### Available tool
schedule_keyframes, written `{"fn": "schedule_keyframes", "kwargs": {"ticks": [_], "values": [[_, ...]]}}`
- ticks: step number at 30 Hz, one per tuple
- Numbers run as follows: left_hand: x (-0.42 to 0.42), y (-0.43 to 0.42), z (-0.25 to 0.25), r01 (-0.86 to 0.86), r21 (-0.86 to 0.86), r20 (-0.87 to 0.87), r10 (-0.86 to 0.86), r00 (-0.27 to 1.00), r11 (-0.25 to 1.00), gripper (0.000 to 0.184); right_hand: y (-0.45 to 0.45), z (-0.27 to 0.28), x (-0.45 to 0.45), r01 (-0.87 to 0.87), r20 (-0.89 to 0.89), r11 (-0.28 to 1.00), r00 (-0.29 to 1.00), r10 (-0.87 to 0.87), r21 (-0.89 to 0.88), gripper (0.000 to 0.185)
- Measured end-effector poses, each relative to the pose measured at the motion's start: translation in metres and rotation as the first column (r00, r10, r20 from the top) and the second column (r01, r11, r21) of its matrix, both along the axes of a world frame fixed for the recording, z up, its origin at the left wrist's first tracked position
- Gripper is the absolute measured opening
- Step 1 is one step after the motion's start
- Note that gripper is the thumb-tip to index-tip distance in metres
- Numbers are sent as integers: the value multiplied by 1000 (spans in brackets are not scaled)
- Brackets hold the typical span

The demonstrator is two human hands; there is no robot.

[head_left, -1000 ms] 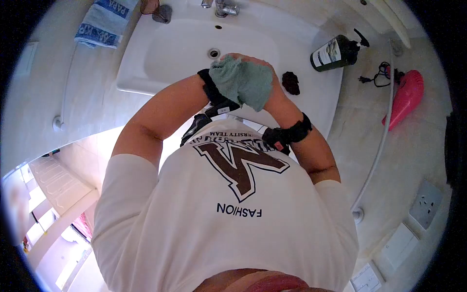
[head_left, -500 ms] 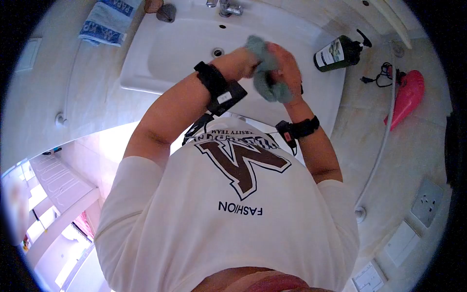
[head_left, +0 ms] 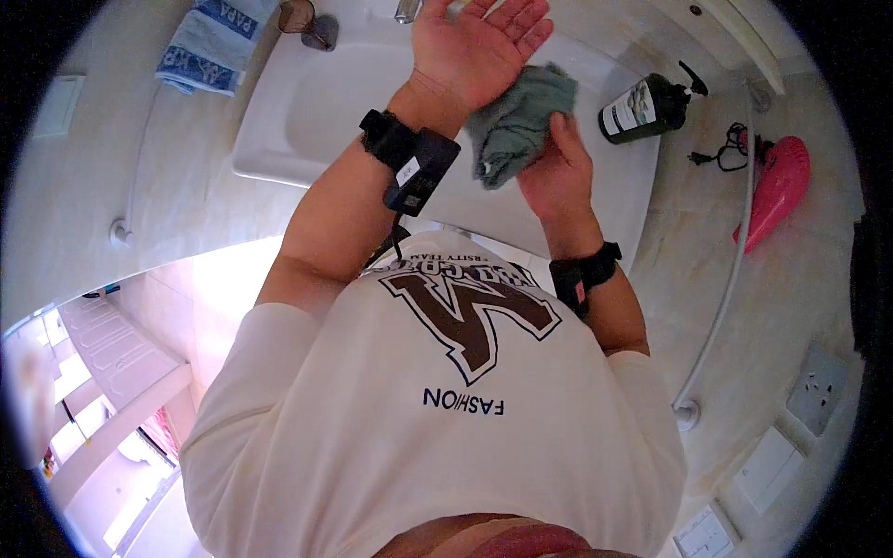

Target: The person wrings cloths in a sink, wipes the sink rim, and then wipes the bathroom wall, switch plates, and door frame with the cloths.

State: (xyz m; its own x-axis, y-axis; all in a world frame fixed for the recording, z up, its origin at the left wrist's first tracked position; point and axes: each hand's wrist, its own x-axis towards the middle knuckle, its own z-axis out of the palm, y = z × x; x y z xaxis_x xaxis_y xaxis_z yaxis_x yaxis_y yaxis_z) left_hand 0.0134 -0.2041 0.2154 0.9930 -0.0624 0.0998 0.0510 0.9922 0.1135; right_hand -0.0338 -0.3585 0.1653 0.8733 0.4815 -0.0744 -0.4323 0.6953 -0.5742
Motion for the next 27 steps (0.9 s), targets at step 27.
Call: {"fn": "schedule_keyframes", "kwargs": {"ticks": [27], "values": [[23, 13, 29, -406, 38, -563, 355, 746, 913, 47, -1, -55, -26, 525, 844, 715, 12, 536, -462, 22]]}}
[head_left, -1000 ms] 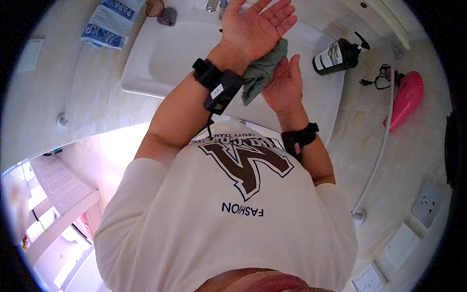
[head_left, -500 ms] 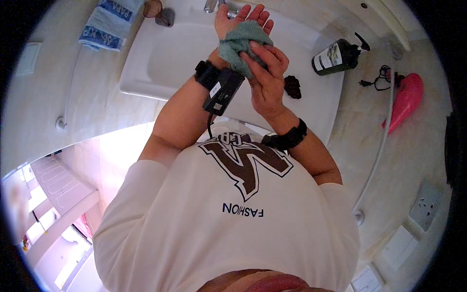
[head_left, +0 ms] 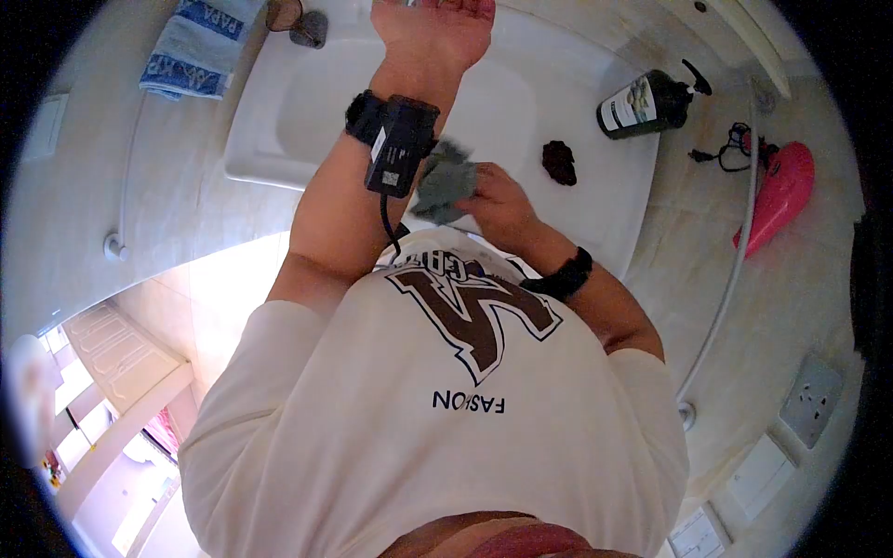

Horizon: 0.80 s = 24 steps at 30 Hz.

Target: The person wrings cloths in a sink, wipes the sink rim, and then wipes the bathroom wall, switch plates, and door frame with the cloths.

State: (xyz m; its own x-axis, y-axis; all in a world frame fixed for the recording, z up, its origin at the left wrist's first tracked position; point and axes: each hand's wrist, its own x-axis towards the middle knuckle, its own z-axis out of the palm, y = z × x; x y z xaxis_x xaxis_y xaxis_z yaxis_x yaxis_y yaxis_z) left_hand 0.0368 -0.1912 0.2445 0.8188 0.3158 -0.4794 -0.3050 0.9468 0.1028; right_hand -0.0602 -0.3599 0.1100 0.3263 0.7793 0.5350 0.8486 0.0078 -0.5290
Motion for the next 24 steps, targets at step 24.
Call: {"fn": "schedule_keyframes", "kwargs": {"ticks": [24], "values": [[-47, -32, -85, 470, 336, 81, -522, 849, 816, 45, 32, 94, 65, 231, 250, 973, 943, -217, -26, 23]]}}
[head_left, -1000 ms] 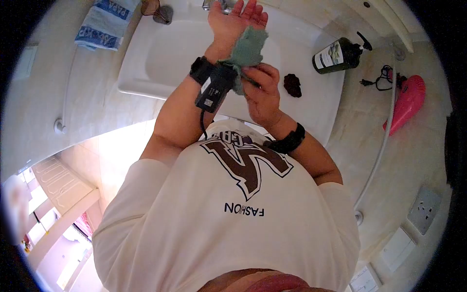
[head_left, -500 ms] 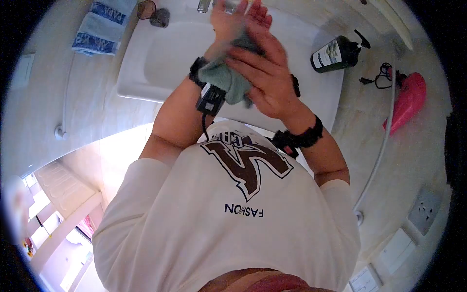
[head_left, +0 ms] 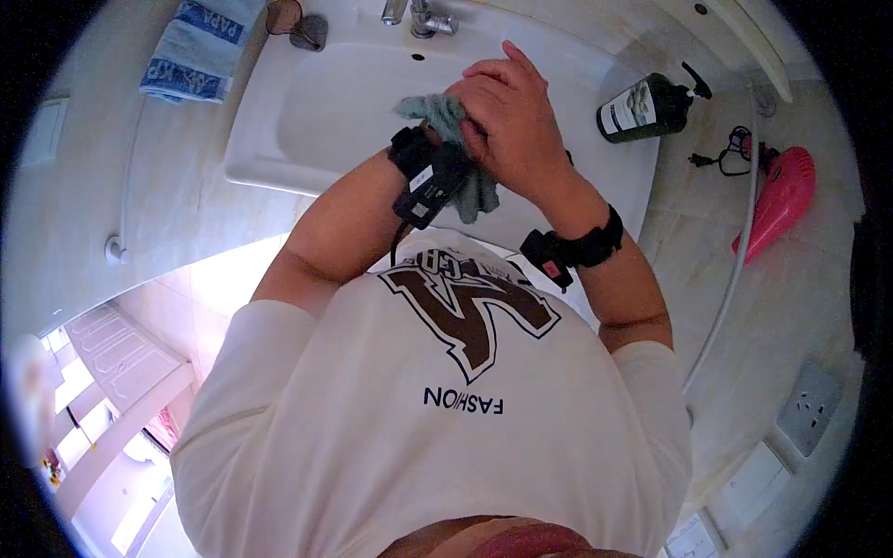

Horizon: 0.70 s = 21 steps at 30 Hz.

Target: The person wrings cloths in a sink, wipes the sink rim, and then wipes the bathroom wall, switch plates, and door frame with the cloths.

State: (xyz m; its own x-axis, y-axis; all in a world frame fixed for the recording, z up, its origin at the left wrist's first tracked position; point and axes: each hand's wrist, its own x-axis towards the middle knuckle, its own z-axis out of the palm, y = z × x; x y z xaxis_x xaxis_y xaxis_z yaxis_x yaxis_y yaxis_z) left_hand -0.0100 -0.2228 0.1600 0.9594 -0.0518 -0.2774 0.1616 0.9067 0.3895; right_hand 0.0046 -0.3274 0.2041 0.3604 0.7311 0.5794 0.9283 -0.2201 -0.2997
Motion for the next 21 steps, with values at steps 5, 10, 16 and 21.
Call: {"fn": "schedule_keyframes", "kwargs": {"ticks": [5, 10, 16, 21], "values": [[-3, -6, -7, 111, 95, 15, -113, 993, 989, 46, -1, -12, 23, 254, 1, 925, 965, -264, -283, 15], [-8, -2, -12, 253, 305, 36, -277, 960, 918, 47, -9, -24, 43, 185, -134, 969, 969, -208, -162, 24], [-21, 14, -25, 383, 842, -30, -677, 735, 379, 48, -5, -16, 20, -304, -575, 790, 815, -74, -533, 55], [-18, 19, -29, 148, 982, -169, -890, 424, -116, 50, -40, -82, 30, -262, -731, 937, 682, 9, -233, 43]]}}
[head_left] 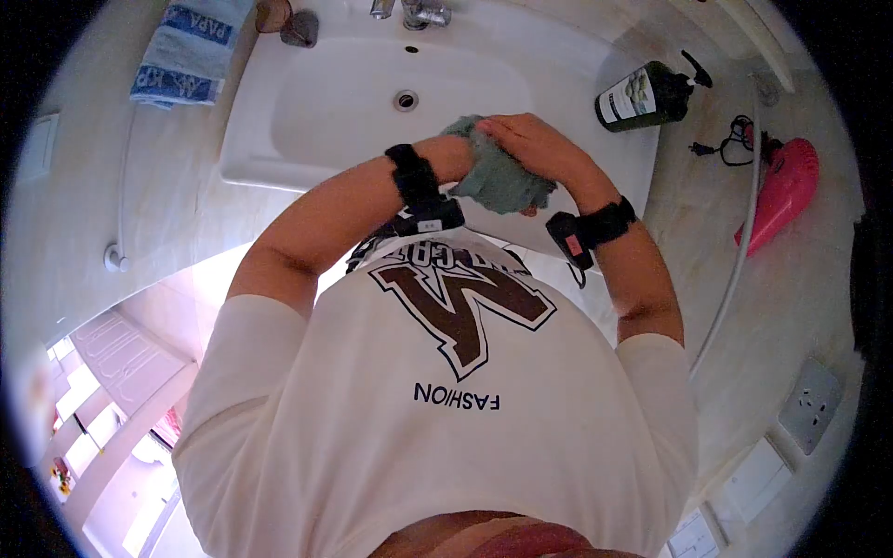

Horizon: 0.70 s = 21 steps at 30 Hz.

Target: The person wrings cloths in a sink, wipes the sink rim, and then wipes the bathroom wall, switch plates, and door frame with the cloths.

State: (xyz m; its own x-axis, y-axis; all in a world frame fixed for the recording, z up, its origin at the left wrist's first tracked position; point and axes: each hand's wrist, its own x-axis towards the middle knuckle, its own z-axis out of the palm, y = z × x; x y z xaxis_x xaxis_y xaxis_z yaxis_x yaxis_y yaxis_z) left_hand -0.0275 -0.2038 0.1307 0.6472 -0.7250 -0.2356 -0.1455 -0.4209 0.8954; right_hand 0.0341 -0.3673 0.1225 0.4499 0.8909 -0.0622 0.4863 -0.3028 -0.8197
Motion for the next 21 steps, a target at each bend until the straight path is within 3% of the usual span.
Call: {"fn": "schedule_keyframes", "kwargs": {"ticks": [2, 4, 5, 6, 7, 8, 9, 10, 12, 13, 14, 15, 16, 17, 18, 20, 21], "values": [[8, 1, 10, 93, 76, 18, -95, 995, 993, 50, -28, -28, 3, 33, 91, 996, 995, -41, 85, 45], [28, -1, 36, 231, 193, -135, -207, 969, 954, 56, -59, -49, 7, 21, 41, 962, 999, -10, -274, 42], [31, 11, 37, 2, 139, -4, -2, 1000, 990, 58, -70, -53, 4, 20, 39, 961, 999, -9, -275, 42], [31, 26, 37, -220, 56, 110, 213, 971, 974, 61, -80, -55, -3, 252, -437, 968, 870, -227, -1, 44], [30, 30, 41, -220, 55, 108, 213, 971, 974, 61, -83, -50, -8, 558, -834, 821, 506, -219, 123, 47], [30, 32, 46, -340, -21, 134, 339, 931, 940, 62, -80, -46, -10, 561, -833, 819, 506, -223, 121, 47], [31, 31, 49, -447, -100, 152, 458, 876, 889, 63, -73, -43, -12, 694, -939, 688, 339, -52, 213, 45], [29, 23, 44, -438, -103, 154, 450, 880, 893, 63, -61, -34, -16, 816, -968, 522, 192, 161, 249, 45], [18, -7, 15, -245, -181, 372, 297, 879, 952, 65, -42, -40, -27, 702, -908, 580, 266, 323, 412, 53], [6, -25, -3, -366, 151, 677, 174, 715, 918, 67, -28, -25, -37, 767, -945, 578, 109, 310, 278, 53], [5, -27, -8, -360, 150, 676, 170, 717, 921, 67, -17, -10, -47, 808, -953, 573, -52, 299, 135, 54], [6, -27, -12, -346, 146, 691, 155, 706, 927, 66, -20, -13, -49, 812, -954, 569, -52, 297, 132, 54], [7, -26, -16, -330, 140, 705, 140, 695, 934, 65, -23, -19, -52, 769, -973, 612, 58, 224, 187, 52], [10, -16, -19, -329, 270, 741, 23, 671, 905, 63, -26, -23, -52, 716, -972, 658, 176, 154, 234, 51], [7, -6, -23, -325, 265, 742, 24, 670, 908, 63, -31, -24, -55, 719, -973, 655, 179, 148, 232, 51], [-3, 11, -18, -444, -35, 560, 385, 733, 895, 48, -44, -24, -63, 568, -948, 814, 309, -75, 121, 55], [-6, 21, -10, -549, 17, 291, 521, 802, 836, 44, -55, -30, -60, 573, -947, 810, 311, -79, 121, 55]]}}
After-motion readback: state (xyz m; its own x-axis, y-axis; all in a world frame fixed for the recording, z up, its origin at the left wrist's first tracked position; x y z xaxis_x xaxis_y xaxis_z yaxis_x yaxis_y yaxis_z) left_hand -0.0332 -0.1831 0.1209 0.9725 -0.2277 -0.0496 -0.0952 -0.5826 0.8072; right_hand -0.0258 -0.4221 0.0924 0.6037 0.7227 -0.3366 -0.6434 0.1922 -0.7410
